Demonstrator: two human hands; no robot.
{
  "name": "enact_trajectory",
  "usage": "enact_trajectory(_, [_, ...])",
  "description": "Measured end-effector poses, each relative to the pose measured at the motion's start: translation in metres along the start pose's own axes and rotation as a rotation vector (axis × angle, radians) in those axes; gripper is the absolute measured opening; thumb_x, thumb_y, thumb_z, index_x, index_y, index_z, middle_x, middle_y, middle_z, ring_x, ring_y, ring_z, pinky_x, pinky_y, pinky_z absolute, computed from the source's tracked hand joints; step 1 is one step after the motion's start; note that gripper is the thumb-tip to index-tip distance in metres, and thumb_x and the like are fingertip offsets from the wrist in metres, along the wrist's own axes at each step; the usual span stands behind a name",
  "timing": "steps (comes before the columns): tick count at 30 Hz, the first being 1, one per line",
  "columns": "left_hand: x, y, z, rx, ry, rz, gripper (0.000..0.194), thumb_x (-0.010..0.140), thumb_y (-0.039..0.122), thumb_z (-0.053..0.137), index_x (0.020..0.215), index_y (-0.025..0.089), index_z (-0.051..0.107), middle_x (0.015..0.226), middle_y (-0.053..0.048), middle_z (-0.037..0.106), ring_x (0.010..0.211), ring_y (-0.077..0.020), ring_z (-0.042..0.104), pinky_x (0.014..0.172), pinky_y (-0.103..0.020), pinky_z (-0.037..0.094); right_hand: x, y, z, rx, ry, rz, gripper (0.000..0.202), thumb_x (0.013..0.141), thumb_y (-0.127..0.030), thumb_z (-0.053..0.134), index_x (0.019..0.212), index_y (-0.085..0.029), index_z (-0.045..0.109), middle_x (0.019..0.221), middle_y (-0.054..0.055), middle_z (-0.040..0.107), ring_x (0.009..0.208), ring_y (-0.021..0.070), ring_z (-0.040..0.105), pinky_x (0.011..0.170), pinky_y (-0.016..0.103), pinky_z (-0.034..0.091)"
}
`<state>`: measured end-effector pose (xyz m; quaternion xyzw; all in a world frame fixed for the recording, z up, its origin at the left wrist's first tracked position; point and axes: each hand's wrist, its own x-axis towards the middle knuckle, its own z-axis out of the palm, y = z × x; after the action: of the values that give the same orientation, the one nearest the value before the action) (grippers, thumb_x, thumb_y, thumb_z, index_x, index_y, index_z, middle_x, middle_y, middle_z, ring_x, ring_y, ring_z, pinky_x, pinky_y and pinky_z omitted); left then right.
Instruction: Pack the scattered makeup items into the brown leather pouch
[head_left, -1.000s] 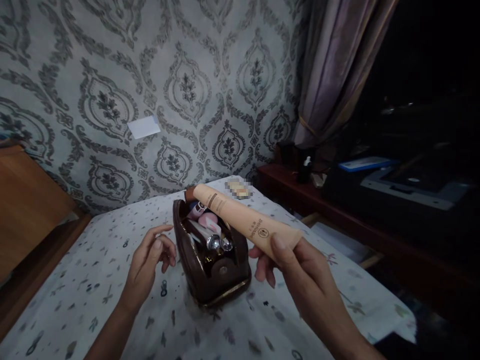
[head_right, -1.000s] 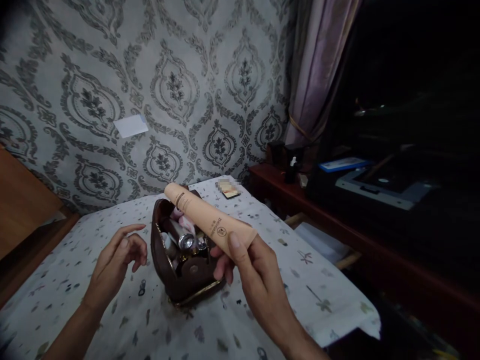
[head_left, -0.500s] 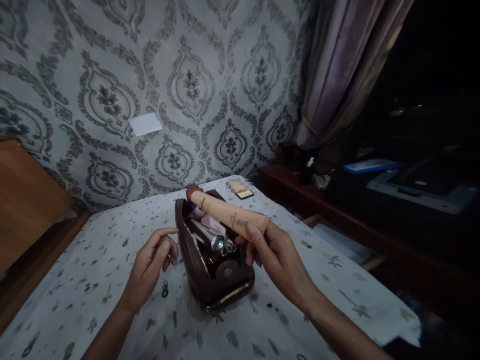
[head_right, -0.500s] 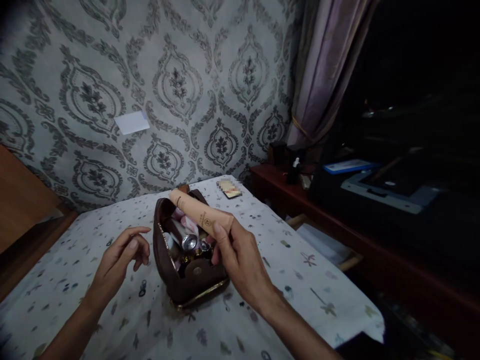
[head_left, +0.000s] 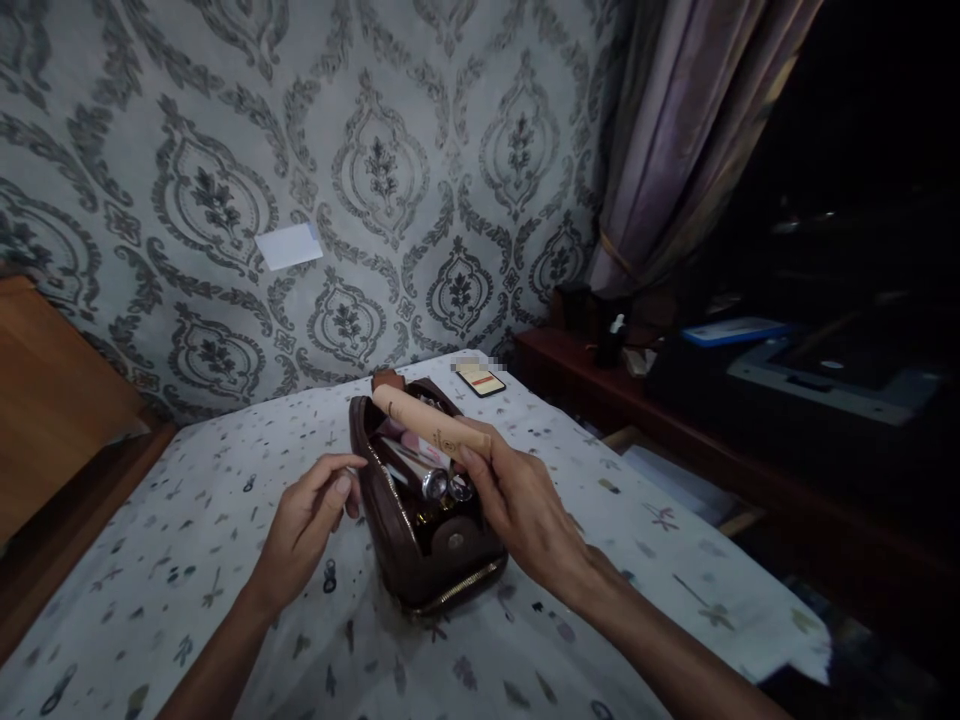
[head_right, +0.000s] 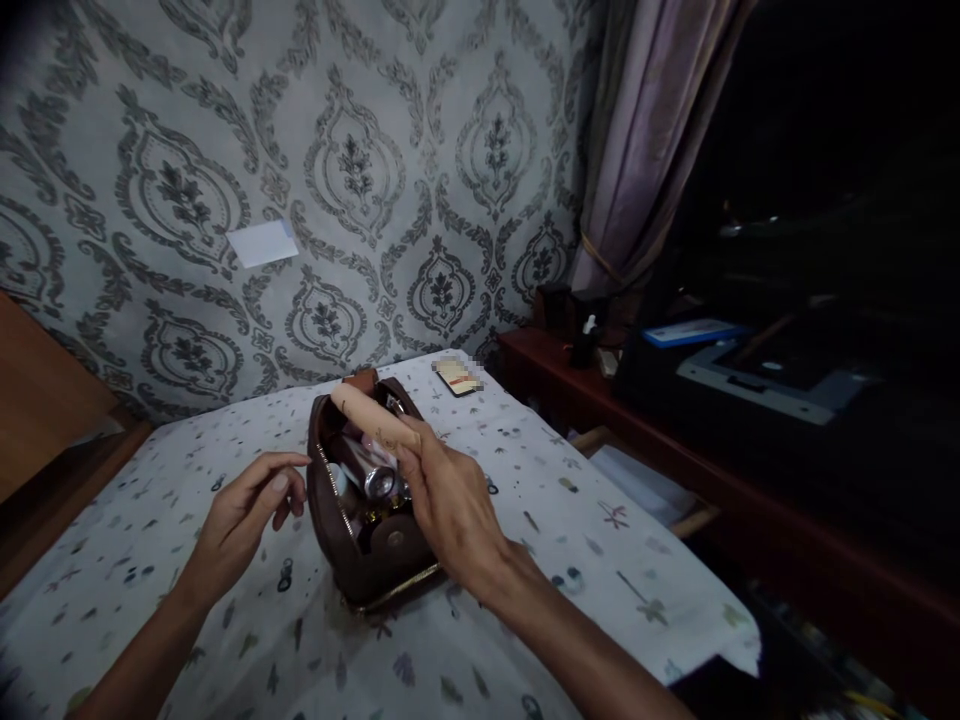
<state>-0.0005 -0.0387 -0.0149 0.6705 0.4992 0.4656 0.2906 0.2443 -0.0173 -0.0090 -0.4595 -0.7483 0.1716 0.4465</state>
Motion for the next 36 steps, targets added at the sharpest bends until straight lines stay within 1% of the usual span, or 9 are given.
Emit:
enact_trajectory(2, [0.002,0.003,-0.001,0.047,0.017,0.030,0.032,0.096,0.044,0.050,0.106,0.020,0.068,0.075,-0.003,0.061,0.067,-0.0167,0.055,0.061,-0.027,0.043,0.004,0.001,-0.001,-0.018,-0.008,-0.012,0.038,0.101,-0.032,0.037,0.130,-0.016,0.055,0.089,0.007,0.073,0.075,0.0224,0.067,0.067,0.030,0.048])
enact_trajectory(5, [0.010,0.012,-0.003,0.152,0.084,0.108,0.027,0.095,0.040,0.052,0.100,0.021,0.070,0.079,-0.004,0.064,0.072,-0.0186,0.058,0.067,-0.028,0.043,0.009,0.000,-0.003,0.023,0.006,-0.013,0.033,0.102,-0.033,0.036,0.116,-0.017,0.061,0.080,0.005,0.071,0.065,0.0194,0.063,0.061,0.028,0.045])
enact_trajectory(9, [0.035,0.028,-0.004,0.312,0.094,0.329,0.022,0.093,0.032,0.054,0.096,0.022,0.073,0.088,-0.007,0.069,0.088,-0.0239,0.060,0.080,-0.033,0.042,0.008,0.002,-0.005,0.021,0.092,0.003,0.032,0.102,-0.035,0.036,0.107,-0.016,0.061,0.073,0.004,0.069,0.058,0.0174,0.061,0.057,0.026,0.043])
enact_trajectory(11, [0.052,0.036,-0.001,0.404,0.007,0.422,0.023,0.094,0.031,0.053,0.097,0.022,0.074,0.091,-0.008,0.071,0.091,-0.0255,0.059,0.085,-0.036,0.041,0.006,0.004,-0.003,-0.041,0.139,0.005,0.033,0.102,-0.035,0.036,0.114,-0.016,0.059,0.077,0.005,0.071,0.062,0.0192,0.065,0.058,0.027,0.044])
enact_trajectory(17, [0.103,0.042,0.016,0.883,-0.428,0.588,0.030,0.100,0.022,0.041,0.105,0.019,0.071,0.107,-0.009,0.071,0.106,-0.0256,0.058,0.095,-0.042,0.042,0.000,0.010,0.005,-0.258,0.167,0.013,0.036,0.102,-0.029,0.035,0.129,-0.013,0.053,0.078,0.008,0.074,0.061,0.0221,0.069,0.056,0.028,0.044])
enact_trajectory(21, [0.117,0.040,0.023,1.047,-0.507,0.588,0.029,0.094,0.012,0.045,0.113,0.018,0.067,0.118,-0.009,0.069,0.117,-0.0268,0.058,0.101,-0.045,0.042,0.001,0.010,0.005,-0.327,0.149,0.022,0.036,0.101,-0.027,0.037,0.130,-0.012,0.051,0.077,0.008,0.074,0.058,0.0211,0.068,0.054,0.026,0.042])
enact_trajectory(25, [0.115,0.041,0.021,1.072,-0.551,0.536,0.028,0.093,0.011,0.044,0.106,0.017,0.068,0.112,-0.009,0.070,0.106,-0.0251,0.065,0.091,-0.039,0.050,0.004,0.007,0.003,-0.385,0.075,0.039,0.035,0.101,-0.023,0.037,0.132,-0.013,0.049,0.081,0.008,0.075,0.062,0.0209,0.069,0.056,0.026,0.042])
enact_trajectory(28, [0.110,0.041,0.019,1.025,-0.526,0.493,0.028,0.095,0.014,0.043,0.106,0.018,0.068,0.112,-0.008,0.070,0.100,-0.0231,0.067,0.083,-0.034,0.053,0.007,0.001,0.001,-0.458,-0.006,0.076,0.035,0.101,-0.021,0.040,0.133,-0.014,0.049,0.084,0.008,0.076,0.067,0.0229,0.072,0.057,0.027,0.040])
enact_trajectory(36, [0.105,0.038,0.018,0.930,-0.477,0.465,0.028,0.097,0.018,0.042,0.103,0.022,0.069,0.108,-0.006,0.071,0.102,-0.0211,0.067,0.091,-0.032,0.052,0.017,-0.012,0.000,-0.615,-0.198,0.125,0.030,0.104,-0.026,0.036,0.132,-0.018,0.046,0.090,0.008,0.076,0.077,0.0268,0.073,0.057,0.029,0.033])
